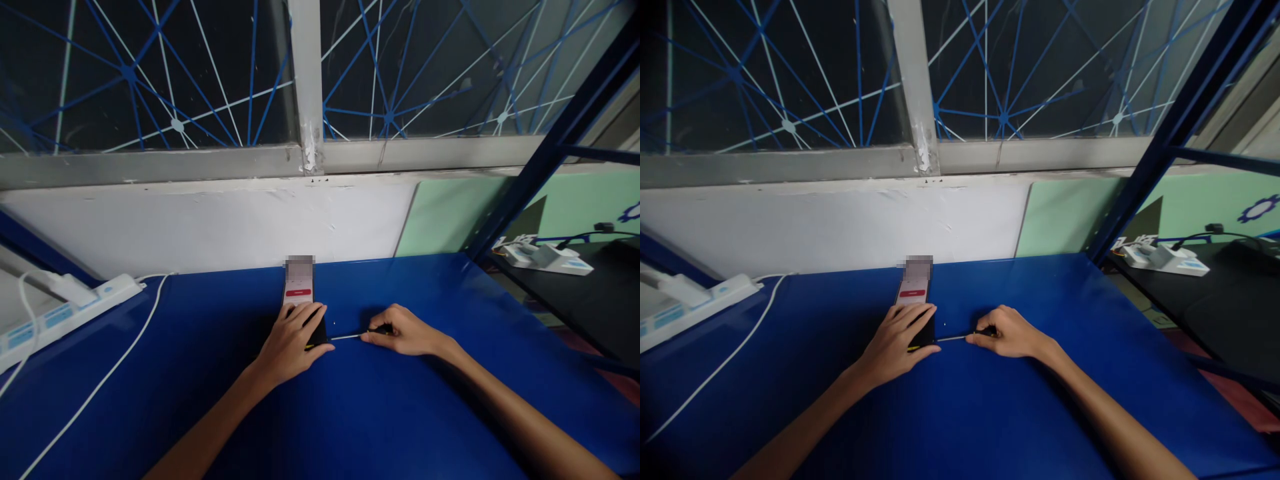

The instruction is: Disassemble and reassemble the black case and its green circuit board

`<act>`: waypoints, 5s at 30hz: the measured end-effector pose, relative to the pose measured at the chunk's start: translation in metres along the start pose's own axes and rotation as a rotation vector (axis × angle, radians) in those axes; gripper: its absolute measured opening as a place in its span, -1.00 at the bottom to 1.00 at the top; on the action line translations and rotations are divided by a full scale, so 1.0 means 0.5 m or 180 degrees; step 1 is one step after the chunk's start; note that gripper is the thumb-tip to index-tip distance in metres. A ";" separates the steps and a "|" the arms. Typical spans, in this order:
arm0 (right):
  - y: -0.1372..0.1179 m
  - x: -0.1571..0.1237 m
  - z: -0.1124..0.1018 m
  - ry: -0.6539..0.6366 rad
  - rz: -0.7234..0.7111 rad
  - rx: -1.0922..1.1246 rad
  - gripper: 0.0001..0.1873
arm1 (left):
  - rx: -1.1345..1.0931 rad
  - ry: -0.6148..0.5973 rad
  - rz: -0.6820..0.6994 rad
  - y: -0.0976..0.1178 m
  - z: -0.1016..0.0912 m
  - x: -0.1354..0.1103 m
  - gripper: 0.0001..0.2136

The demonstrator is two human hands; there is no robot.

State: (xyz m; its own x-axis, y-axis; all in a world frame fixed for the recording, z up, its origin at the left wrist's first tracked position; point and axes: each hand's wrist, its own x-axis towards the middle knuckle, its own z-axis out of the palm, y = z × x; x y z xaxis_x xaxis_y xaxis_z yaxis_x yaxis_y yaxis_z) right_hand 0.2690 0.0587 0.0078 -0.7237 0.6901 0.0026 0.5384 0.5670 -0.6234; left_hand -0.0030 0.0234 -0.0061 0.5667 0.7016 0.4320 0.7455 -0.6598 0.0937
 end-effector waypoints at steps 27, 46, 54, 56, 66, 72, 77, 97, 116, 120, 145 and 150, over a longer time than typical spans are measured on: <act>-0.005 -0.001 0.002 0.0042 0.0056 0.0197 -0.55 | 0.0058 -0.0044 0.0058 0.002 -0.001 -0.002 -0.48; -0.002 -0.004 -0.004 0.0234 -0.0047 -0.0164 -0.62 | 0.0131 -0.0090 0.0025 0.008 0.001 -0.005 -0.50; -0.014 -0.008 -0.001 0.0166 0.0096 -0.0536 -0.70 | 0.0153 -0.0119 0.0013 0.008 0.001 -0.004 -0.49; -0.015 -0.008 0.001 0.0230 0.0083 -0.0620 -0.71 | 0.0163 -0.0141 0.0007 0.008 0.001 -0.004 -0.48; -0.006 -0.007 -0.007 0.0306 0.0041 -0.0422 -0.76 | 0.0059 -0.0072 -0.0038 0.011 0.003 -0.003 -0.46; -0.004 -0.005 -0.004 0.0203 0.0136 -0.0309 -0.68 | 0.0115 -0.0109 -0.0026 0.014 0.002 -0.002 -0.48; -0.011 -0.006 -0.001 0.0238 0.0161 -0.0185 -0.69 | 0.0113 -0.0120 -0.0032 0.013 0.001 -0.003 -0.48; -0.019 -0.007 -0.003 0.0198 0.0348 -0.0378 -0.69 | 0.0128 -0.0205 -0.0015 0.013 0.003 -0.004 -0.51; -0.008 -0.006 -0.002 0.0106 0.0290 -0.0130 -0.74 | 0.0147 -0.0230 -0.0009 0.013 0.002 -0.004 -0.53; -0.015 -0.010 -0.013 0.0163 0.0207 -0.0143 -0.75 | 0.0117 -0.0233 -0.0018 0.014 0.000 -0.004 -0.53; -0.004 -0.011 -0.020 0.0191 0.0097 -0.0233 -0.77 | -0.0380 -0.0154 0.0129 0.023 -0.021 0.001 -0.80; -0.003 -0.010 -0.007 0.0121 0.0202 -0.0041 -0.77 | -0.0496 -0.0162 0.0126 0.025 -0.026 0.003 -0.85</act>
State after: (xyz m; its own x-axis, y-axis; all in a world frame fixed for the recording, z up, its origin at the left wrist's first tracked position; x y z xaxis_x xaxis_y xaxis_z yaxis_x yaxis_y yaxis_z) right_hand 0.2732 0.0560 0.0117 -0.6712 0.7412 -0.0067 0.5883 0.5271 -0.6132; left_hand 0.0027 0.0125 0.0074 0.6146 0.6842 0.3926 0.6610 -0.7183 0.2171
